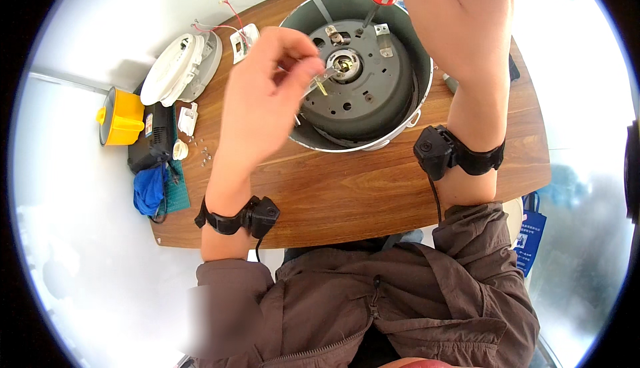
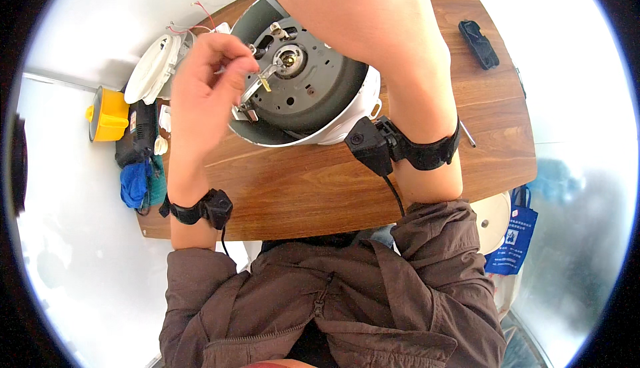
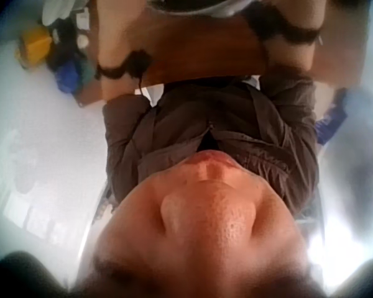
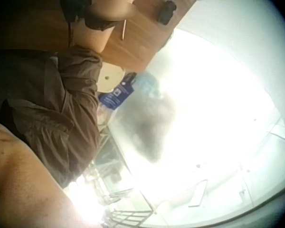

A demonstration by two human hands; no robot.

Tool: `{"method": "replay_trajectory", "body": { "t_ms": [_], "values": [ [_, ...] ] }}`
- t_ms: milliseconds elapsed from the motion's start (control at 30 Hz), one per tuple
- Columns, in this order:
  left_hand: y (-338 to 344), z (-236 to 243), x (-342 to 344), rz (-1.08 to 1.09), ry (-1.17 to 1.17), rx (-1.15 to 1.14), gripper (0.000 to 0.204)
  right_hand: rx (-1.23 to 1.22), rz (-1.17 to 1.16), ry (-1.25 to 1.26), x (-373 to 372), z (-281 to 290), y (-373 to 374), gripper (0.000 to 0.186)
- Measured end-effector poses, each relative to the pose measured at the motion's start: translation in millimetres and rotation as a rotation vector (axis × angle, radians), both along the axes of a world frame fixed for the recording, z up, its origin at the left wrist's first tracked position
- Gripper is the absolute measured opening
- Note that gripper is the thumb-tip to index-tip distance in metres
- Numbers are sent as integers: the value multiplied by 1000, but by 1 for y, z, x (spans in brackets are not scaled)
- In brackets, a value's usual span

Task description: The person disassembles a rice cooker by removing screws from the base, detaching the heating element, and inspecting the internal components. They use a screwdriver to loosen fasteners and handle the heating plate and cooker body separately.

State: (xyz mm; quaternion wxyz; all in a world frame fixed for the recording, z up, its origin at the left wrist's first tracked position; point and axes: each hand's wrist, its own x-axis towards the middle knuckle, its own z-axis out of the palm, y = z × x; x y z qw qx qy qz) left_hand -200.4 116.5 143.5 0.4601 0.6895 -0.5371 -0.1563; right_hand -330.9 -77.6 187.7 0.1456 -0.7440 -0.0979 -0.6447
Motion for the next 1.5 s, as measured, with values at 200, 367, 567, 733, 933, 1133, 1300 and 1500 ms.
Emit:
{"method": "replay_trajectory", "body": {
  "t_ms": [200, 367, 567, 733, 933, 1133, 1300, 1500],
  "values": [
    [11, -30, 30, 46, 344, -213, 10, 3, -160, 15, 9, 6, 29, 59],
    [10, -49, 27, 60, 182, -289, 9, 244, 120, 134, 8, -9, 20, 61],
    [9, -57, 20, 112, -29, -322, 7, 153, -170, 200, 8, 7, 53, 65],
    [16, -56, 20, 82, 8, -271, 11, -69, -329, 169, 7, 6, 45, 67],
    [11, -61, 21, 111, 6, -355, 8, 240, -49, 30, 19, -13, 35, 66],
    [10, -61, 20, 117, 18, -376, 7, 47, 77, 102, 13, -7, 11, 65],
    [11, -62, 21, 123, 23, -370, 7, 110, -193, 98, 13, -3, 39, 64],
    [10, -64, 20, 107, 56, -409, 7, -107, -190, 98, 14, 0, 36, 63]
  ]
}}
